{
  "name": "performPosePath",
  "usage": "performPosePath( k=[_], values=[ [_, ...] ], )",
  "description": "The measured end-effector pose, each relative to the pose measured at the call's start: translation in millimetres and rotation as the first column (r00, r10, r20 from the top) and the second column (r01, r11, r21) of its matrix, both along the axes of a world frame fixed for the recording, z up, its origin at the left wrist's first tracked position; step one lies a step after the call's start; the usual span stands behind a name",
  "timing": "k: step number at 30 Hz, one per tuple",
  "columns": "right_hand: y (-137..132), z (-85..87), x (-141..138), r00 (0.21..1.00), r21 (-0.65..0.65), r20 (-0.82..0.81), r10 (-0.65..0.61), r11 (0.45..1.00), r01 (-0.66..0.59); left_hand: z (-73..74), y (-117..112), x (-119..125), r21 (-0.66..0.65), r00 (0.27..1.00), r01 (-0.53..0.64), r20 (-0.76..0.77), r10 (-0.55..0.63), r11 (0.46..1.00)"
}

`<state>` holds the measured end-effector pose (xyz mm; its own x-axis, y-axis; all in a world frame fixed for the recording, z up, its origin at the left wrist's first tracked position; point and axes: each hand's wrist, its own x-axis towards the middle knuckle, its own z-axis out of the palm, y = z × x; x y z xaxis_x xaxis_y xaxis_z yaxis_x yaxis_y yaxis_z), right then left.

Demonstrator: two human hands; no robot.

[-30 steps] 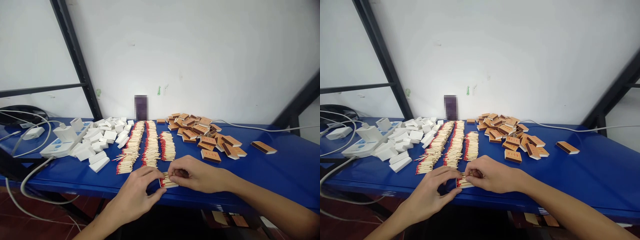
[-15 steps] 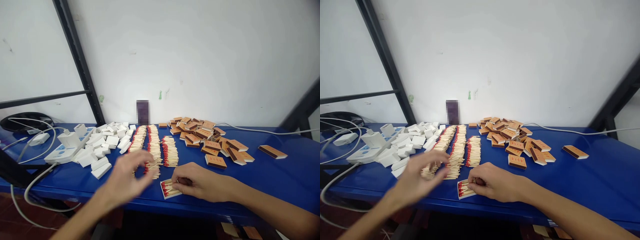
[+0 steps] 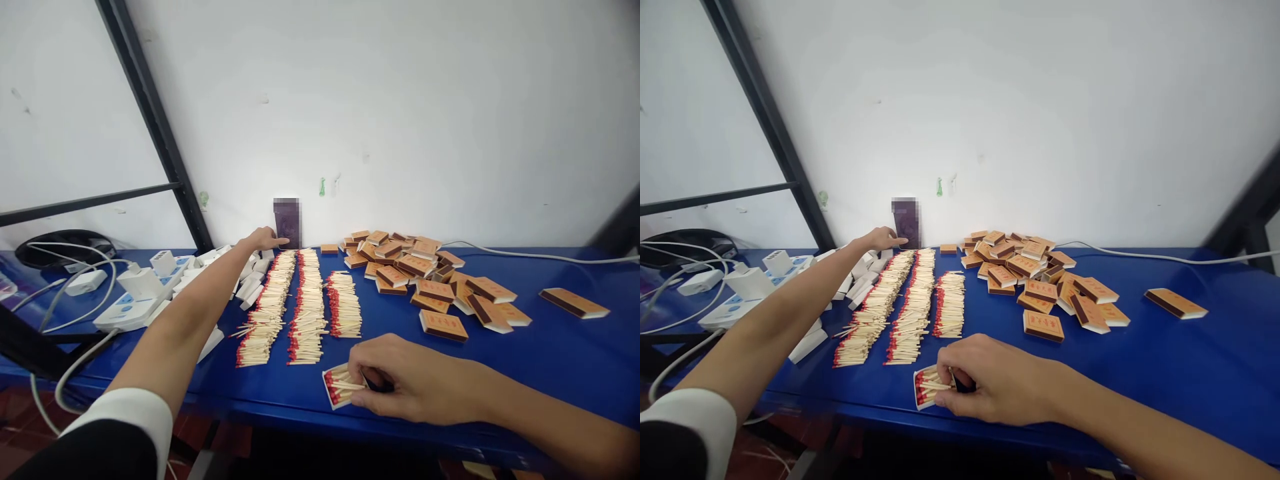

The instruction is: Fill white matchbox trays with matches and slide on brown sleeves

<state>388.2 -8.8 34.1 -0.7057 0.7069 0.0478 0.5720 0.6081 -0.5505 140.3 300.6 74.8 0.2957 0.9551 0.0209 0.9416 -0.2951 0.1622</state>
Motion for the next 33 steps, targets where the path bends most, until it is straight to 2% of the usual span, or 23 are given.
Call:
performPosePath(
  k=[5, 9, 19, 22, 24, 27, 29, 31, 33],
  values=[
    [1.2, 0.6, 1.0, 1.000, -0.015, -0.014, 0.000, 1.000, 0.000, -7.3, 27.8, 0.9, -0.001, 1.000, 0.010, 0.018, -0.010, 1.000],
    [2.3, -0.5, 1.5, 1.000, -0.021, -0.024, 0.014, 1.000, -0.015, -12.6, 35.0, 2.3, 0.024, 0.999, -0.013, 0.045, 0.012, 1.000],
    [2.1, -1.3, 1.4, 1.000, -0.003, -0.024, -0.001, 1.000, 0.001, -11.8, 15.7, -1.9, 0.056, 1.000, 0.009, 0.028, -0.011, 0.998],
    [1.8, -2.7, 2.0, 0.999, 0.000, -0.032, -0.007, 1.000, 0.007, -2.1, 6.5, -2.2, 0.051, 0.998, 0.052, 0.015, -0.053, 0.997],
    [2.1, -3.9, 2.5, 0.999, 0.008, -0.038, -0.003, 1.000, 0.004, 10.6, -1.6, -5.6, 0.062, 0.997, 0.080, 0.004, -0.081, 0.995],
    [3.7, -4.9, 3.0, 0.998, 0.019, -0.061, 0.010, 1.000, -0.009, 33.0, -26.4, -15.8, 0.130, 0.994, 0.112, -0.009, -0.112, 0.985],
    [5.2, -4.7, 3.2, 0.997, 0.021, -0.074, 0.009, 1.000, -0.007, 42.3, -58.9, -24.4, 0.212, 0.987, 0.155, -0.002, -0.158, 0.965],
    [6.8, -4.1, 3.3, 0.996, 0.018, -0.083, 0.009, 1.000, -0.007, 41.8, -106.9, -32.3, 0.278, 0.972, 0.226, 0.006, -0.237, 0.934],
    [8.1, -3.6, 3.7, 0.996, 0.007, -0.092, 0.015, 1.000, -0.014, 31.1, -165.9, -37.6, 0.321, 0.941, 0.315, 0.017, -0.338, 0.893]
  ],
)
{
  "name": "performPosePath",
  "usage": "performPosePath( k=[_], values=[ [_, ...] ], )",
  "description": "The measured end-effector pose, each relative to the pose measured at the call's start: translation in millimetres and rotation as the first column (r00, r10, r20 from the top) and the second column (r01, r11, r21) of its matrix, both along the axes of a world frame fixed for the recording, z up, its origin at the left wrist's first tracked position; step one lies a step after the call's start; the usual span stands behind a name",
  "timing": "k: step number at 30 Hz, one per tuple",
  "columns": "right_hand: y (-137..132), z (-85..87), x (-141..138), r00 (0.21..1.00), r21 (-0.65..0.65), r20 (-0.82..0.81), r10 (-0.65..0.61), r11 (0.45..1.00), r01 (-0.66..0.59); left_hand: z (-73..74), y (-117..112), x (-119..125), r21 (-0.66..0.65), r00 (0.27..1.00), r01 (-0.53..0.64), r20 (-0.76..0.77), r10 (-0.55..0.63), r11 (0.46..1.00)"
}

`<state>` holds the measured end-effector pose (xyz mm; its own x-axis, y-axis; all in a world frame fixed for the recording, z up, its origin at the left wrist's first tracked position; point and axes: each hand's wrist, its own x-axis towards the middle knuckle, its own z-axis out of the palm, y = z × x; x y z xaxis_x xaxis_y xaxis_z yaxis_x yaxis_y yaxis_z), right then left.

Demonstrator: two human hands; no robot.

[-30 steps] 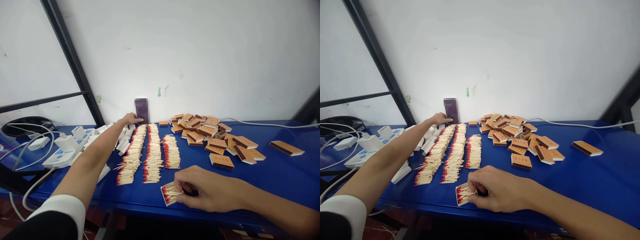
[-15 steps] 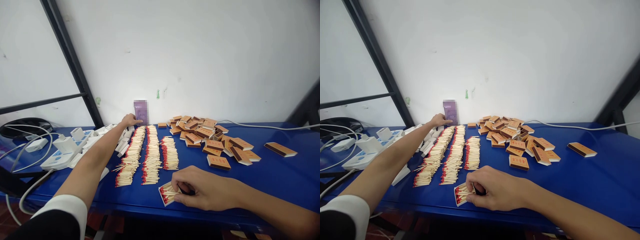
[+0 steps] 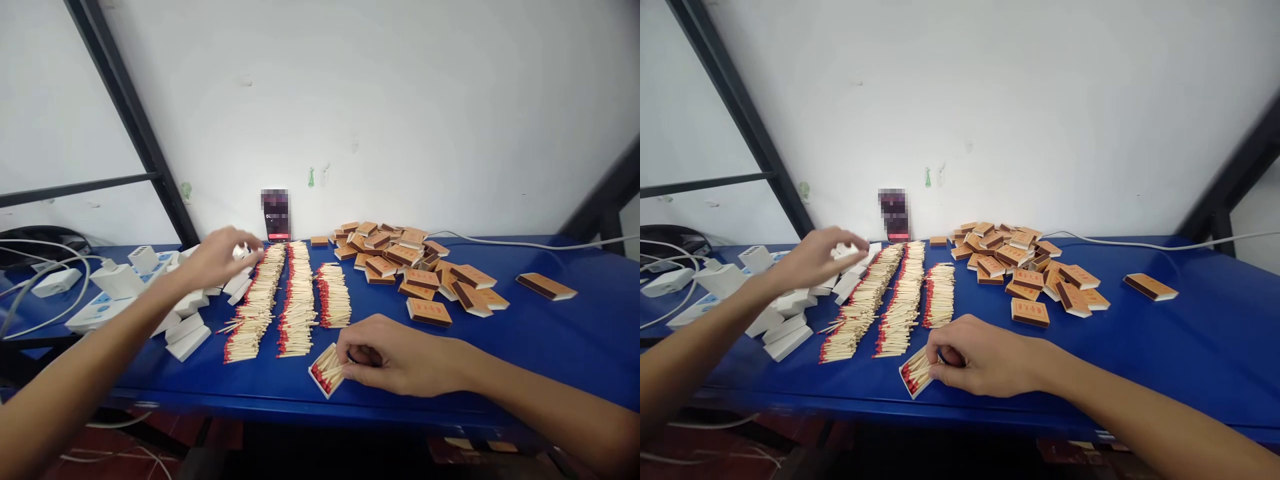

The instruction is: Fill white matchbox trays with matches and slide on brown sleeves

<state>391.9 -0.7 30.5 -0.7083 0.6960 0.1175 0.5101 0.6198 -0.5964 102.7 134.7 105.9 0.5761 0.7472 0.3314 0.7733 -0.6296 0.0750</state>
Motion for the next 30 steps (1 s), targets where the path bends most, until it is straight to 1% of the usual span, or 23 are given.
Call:
performPosePath(
  k=[1, 2, 3, 4, 5, 6, 7, 8, 9, 11, 13, 15, 16, 17, 18, 19, 20, 21, 23, 24, 27, 30],
  values=[
    [0.6, 0.1, 0.3, 1.000, -0.006, -0.005, 0.003, 1.000, -0.003, -8.4, -30.6, -1.0, 0.042, 0.992, 0.122, 0.028, -0.123, 0.992],
    [1.1, 0.0, 0.6, 1.000, -0.013, -0.008, 0.005, 1.000, -0.005, -18.0, -59.8, -0.8, 0.080, 0.967, 0.236, 0.079, -0.242, 0.969],
    [1.6, -0.2, 0.9, 1.000, -0.019, -0.009, 0.004, 1.000, -0.004, -28.2, -86.2, 0.7, 0.085, 0.937, 0.318, 0.126, -0.327, 0.944],
    [2.0, -0.4, 1.1, 1.000, -0.027, -0.006, 0.004, 1.000, -0.004, -38.4, -108.6, 3.4, 0.083, 0.891, 0.414, 0.164, -0.423, 0.906],
    [2.3, -0.6, 1.3, 1.000, -0.033, -0.003, 0.005, 0.999, -0.005, -48.2, -126.3, 6.9, 0.070, 0.823, 0.536, 0.177, -0.540, 0.841],
    [2.5, -0.7, 1.4, 1.000, -0.035, 0.000, 0.006, 0.999, -0.006, -57.0, -139.1, 10.9, 0.091, 0.740, 0.644, 0.177, -0.649, 0.759],
    [2.5, -0.7, 1.5, 1.000, -0.035, 0.004, 0.008, 0.999, -0.008, -64.6, -147.1, 15.1, 0.119, 0.692, 0.692, 0.172, -0.701, 0.712],
    [2.5, -0.6, 1.5, 1.000, -0.033, 0.007, 0.009, 0.999, -0.009, -70.9, -151.0, 19.0, 0.135, 0.676, 0.706, 0.167, -0.718, 0.696],
    [2.4, -0.4, 1.4, 1.000, -0.030, 0.010, 0.008, 1.000, -0.008, -76.0, -151.8, 22.4, 0.147, 0.649, 0.721, 0.199, -0.735, 0.677],
    [1.8, 0.1, 1.4, 1.000, -0.018, 0.021, 0.000, 1.000, 0.001, -83.0, -148.2, 27.6, 0.171, 0.611, 0.737, 0.243, -0.753, 0.654],
    [1.2, 0.5, 1.5, 0.999, -0.008, 0.034, -0.004, 1.000, 0.004, -87.7, -144.2, 31.0, 0.203, 0.593, 0.737, 0.262, -0.761, 0.644],
    [0.7, 0.9, 1.8, 0.999, 0.005, 0.050, -0.009, 1.000, 0.008, -91.3, -144.7, 33.8, 0.275, 0.596, 0.704, 0.271, -0.756, 0.654],
    [0.6, 1.0, 1.8, 0.998, 0.011, 0.058, -0.012, 1.000, 0.011, -92.9, -147.2, 35.5, 0.318, 0.609, 0.674, 0.272, -0.745, 0.667],
    [0.6, 1.2, 1.9, 0.998, 0.016, 0.064, -0.016, 1.000, 0.015, -94.4, -150.8, 37.5, 0.357, 0.629, 0.634, 0.278, -0.726, 0.686],
    [0.8, 1.4, 1.8, 0.997, 0.021, 0.069, -0.020, 1.000, 0.019, -95.7, -155.3, 39.8, 0.350, 0.670, 0.610, 0.251, -0.699, 0.711],
    [0.9, 1.6, 1.7, 0.997, 0.025, 0.072, -0.023, 0.999, 0.021, -96.8, -160.0, 42.7, 0.363, 0.728, 0.551, 0.231, -0.646, 0.751],
    [1.2, 1.9, 1.5, 0.997, 0.026, 0.073, -0.022, 0.999, 0.020, -97.9, -164.4, 45.9, 0.375, 0.802, 0.433, 0.256, -0.540, 0.820],
    [1.5, 2.2, 1.3, 0.997, 0.027, 0.072, -0.019, 0.999, 0.017, -99.0, -168.1, 49.6, 0.376, 0.851, 0.324, 0.286, -0.441, 0.868],
    [1.9, 2.6, 0.8, 0.998, 0.025, 0.067, -0.009, 1.000, 0.007, -101.4, -172.1, 57.6, 0.303, 0.907, 0.207, 0.297, -0.298, 0.930],
    [2.1, 2.7, 0.6, 0.998, 0.025, 0.063, -0.006, 1.000, 0.004, -102.8, -172.2, 61.5, 0.258, 0.927, 0.173, 0.284, -0.246, 0.950],
    [1.8, 2.5, 0.1, 0.999, 0.026, 0.048, 0.001, 1.000, -0.002, -107.7, -167.5, 69.7, 0.161, 0.961, 0.118, 0.230, -0.153, 0.980],
    [1.6, 2.1, 0.1, 0.999, 0.028, 0.035, 0.018, 0.999, -0.019, -111.4, -160.8, 69.4, 0.134, 0.958, 0.117, 0.245, -0.147, 0.984]
  ],
)
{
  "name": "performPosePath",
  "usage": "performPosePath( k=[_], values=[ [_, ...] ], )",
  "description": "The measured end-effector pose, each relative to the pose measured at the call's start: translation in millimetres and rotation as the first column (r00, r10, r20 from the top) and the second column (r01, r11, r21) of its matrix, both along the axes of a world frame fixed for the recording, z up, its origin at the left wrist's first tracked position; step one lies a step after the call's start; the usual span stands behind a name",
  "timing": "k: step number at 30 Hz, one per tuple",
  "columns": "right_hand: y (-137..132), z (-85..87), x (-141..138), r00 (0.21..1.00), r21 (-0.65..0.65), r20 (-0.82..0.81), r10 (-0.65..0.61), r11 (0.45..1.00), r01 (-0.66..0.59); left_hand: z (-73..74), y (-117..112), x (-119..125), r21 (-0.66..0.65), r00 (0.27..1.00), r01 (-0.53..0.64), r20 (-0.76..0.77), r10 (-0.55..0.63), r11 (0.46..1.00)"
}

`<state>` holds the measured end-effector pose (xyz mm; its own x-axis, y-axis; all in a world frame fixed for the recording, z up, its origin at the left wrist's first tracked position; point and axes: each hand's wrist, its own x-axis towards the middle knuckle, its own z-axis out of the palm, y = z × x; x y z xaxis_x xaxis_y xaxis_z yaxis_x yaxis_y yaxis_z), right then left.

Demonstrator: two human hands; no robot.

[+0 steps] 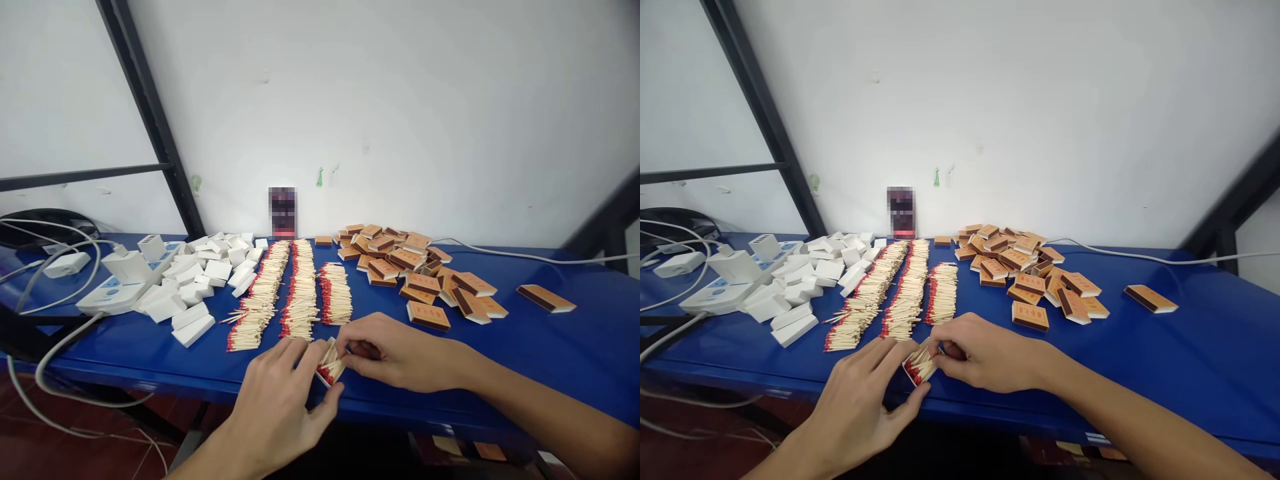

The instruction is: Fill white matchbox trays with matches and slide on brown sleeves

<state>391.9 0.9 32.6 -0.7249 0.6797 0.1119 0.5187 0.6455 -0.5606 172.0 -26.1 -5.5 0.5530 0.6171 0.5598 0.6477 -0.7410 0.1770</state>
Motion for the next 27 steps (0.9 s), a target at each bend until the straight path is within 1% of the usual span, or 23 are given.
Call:
performPosePath(
  k=[4, 7, 10, 14, 17, 20, 21, 23, 24, 26, 27],
  values=[
    [0.3, -0.4, -0.3, 1.000, -0.006, -0.014, 0.010, 1.000, -0.010, 0.6, 5.2, -11.8, -0.077, 0.998, 0.062, 0.033, -0.060, 0.995],
    [0.2, -0.7, -2.0, 1.000, -0.012, -0.027, -0.015, 1.000, 0.015, 3.1, 7.8, -22.9, -0.128, 0.997, 0.076, 0.034, -0.072, 0.989],
    [-0.7, -0.8, -5.6, 0.998, -0.038, -0.050, -0.033, 0.999, 0.031, 3.7, 11.1, -30.1, -0.125, 0.996, 0.077, 0.064, -0.069, 0.989],
    [-3.2, -2.0, -11.6, 0.997, -0.075, -0.067, -0.034, 0.997, 0.029, 1.8, 14.4, -31.1, -0.122, 0.987, 0.078, 0.151, -0.059, 0.989],
    [-4.8, -3.4, -14.8, 0.996, -0.081, -0.078, -0.047, 0.996, 0.040, 1.0, 13.4, -29.3, -0.139, 0.978, 0.085, 0.199, -0.056, 0.987],
    [-5.3, -0.4, -12.8, 0.994, -0.061, -0.087, -0.064, 0.996, 0.059, 0.8, 9.7, -28.8, -0.103, 0.971, 0.084, 0.232, -0.059, 0.991],
    [-5.4, 2.0, -9.7, 0.994, -0.030, -0.071, -0.080, 0.997, 0.078, 0.7, 8.4, -28.9, -0.079, 0.970, 0.076, 0.238, -0.055, 0.994],
    [-6.4, 7.5, 1.6, 0.989, 0.100, 0.006, -0.150, 0.984, 0.149, 0.7, 6.4, -29.8, -0.036, 0.970, 0.069, 0.234, -0.059, 0.997],
    [-7.5, 9.7, 10.0, 0.976, 0.192, 0.060, -0.211, 0.962, 0.196, 0.7, 6.1, -30.4, -0.026, 0.973, 0.076, 0.223, -0.068, 0.997],
    [-11.2, 10.6, 32.2, 0.927, 0.363, 0.143, -0.346, 0.890, 0.276, 0.9, 7.0, -31.7, -0.031, 0.978, 0.102, 0.183, -0.095, 0.994],
    [-13.8, 8.9, 45.0, 0.900, 0.423, 0.163, -0.405, 0.852, 0.307, 1.2, 8.2, -32.2, -0.049, 0.981, 0.112, 0.165, -0.103, 0.992]
  ],
)
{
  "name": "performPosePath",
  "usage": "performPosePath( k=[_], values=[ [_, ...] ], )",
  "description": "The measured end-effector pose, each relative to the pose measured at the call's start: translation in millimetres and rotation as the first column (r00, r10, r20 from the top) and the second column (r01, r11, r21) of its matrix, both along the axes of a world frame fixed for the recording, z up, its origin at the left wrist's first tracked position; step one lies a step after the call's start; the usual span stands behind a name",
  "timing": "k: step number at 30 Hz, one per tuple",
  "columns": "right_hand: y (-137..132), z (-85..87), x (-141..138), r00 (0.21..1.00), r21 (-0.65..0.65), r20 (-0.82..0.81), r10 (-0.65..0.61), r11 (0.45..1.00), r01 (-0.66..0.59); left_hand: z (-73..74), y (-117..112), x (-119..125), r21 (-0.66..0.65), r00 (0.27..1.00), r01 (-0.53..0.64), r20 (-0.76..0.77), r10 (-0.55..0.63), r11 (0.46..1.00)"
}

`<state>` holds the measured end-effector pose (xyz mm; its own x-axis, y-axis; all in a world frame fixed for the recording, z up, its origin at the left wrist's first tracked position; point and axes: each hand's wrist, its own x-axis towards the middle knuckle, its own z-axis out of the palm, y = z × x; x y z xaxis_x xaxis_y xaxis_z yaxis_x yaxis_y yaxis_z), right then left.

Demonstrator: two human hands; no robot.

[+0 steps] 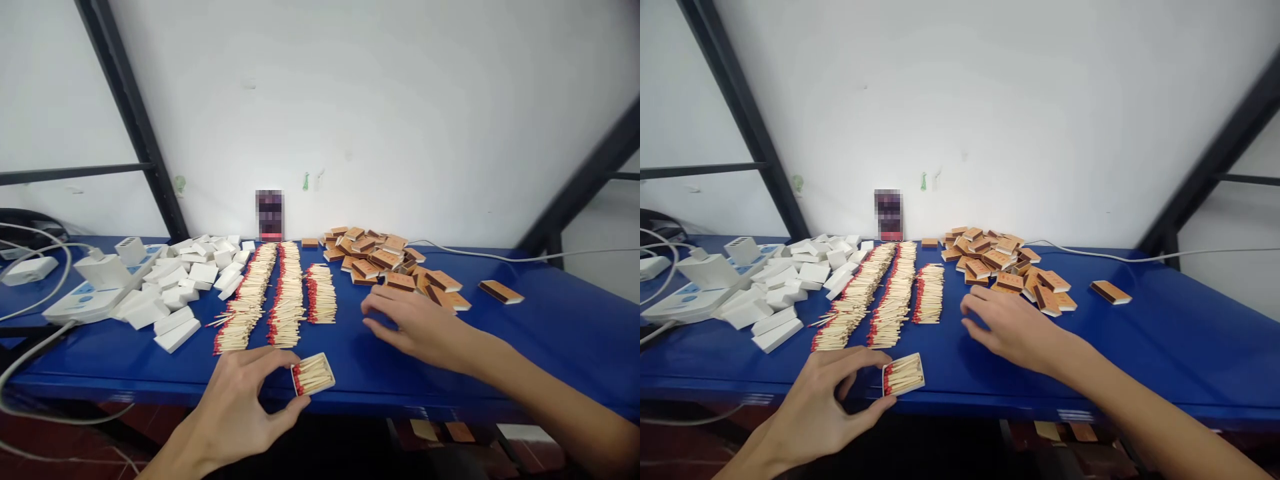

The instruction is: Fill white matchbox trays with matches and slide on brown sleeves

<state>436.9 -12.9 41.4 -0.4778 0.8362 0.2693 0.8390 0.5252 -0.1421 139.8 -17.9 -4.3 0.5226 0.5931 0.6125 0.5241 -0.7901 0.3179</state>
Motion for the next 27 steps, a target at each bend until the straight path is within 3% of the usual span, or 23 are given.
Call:
performPosePath(
  k=[3, 7, 13, 17, 23, 27],
  values=[
    [-9.6, -13.3, 37.6, 0.985, 0.092, 0.088, -0.152, 0.985, 0.144, 1.1, 3.8, -0.6, -0.059, 0.996, 0.058, -0.057, -0.061, 0.997],
    [-21.7, -32.8, 57.6, 0.981, 0.156, 0.100, -0.165, 0.977, 0.148, 2.1, 5.1, 0.3, -0.072, 0.994, 0.069, -0.077, -0.074, 0.995],
    [-38.1, -32.4, 10.6, 1.000, 0.100, -0.016, 0.024, 0.995, -0.022, 1.4, 3.0, 0.9, -0.100, 0.990, 0.047, -0.126, -0.060, 0.994],
    [-38.7, -28.6, -18.3, 0.980, -0.005, -0.157, 0.126, 0.992, -0.128, -0.2, 3.6, 0.8, -0.117, 0.991, 0.049, -0.122, -0.063, 0.992],
    [-36.7, -22.0, -25.6, 0.951, -0.188, -0.292, 0.103, 0.969, -0.163, -0.3, 4.0, 1.2, -0.133, 0.994, 0.057, -0.088, -0.069, 0.989],
    [-38.2, -18.8, -24.0, 0.945, -0.217, -0.316, 0.085, 0.963, -0.160, 0.9, 3.8, 0.7, -0.142, 0.990, 0.092, -0.095, -0.106, 0.986]
  ],
)
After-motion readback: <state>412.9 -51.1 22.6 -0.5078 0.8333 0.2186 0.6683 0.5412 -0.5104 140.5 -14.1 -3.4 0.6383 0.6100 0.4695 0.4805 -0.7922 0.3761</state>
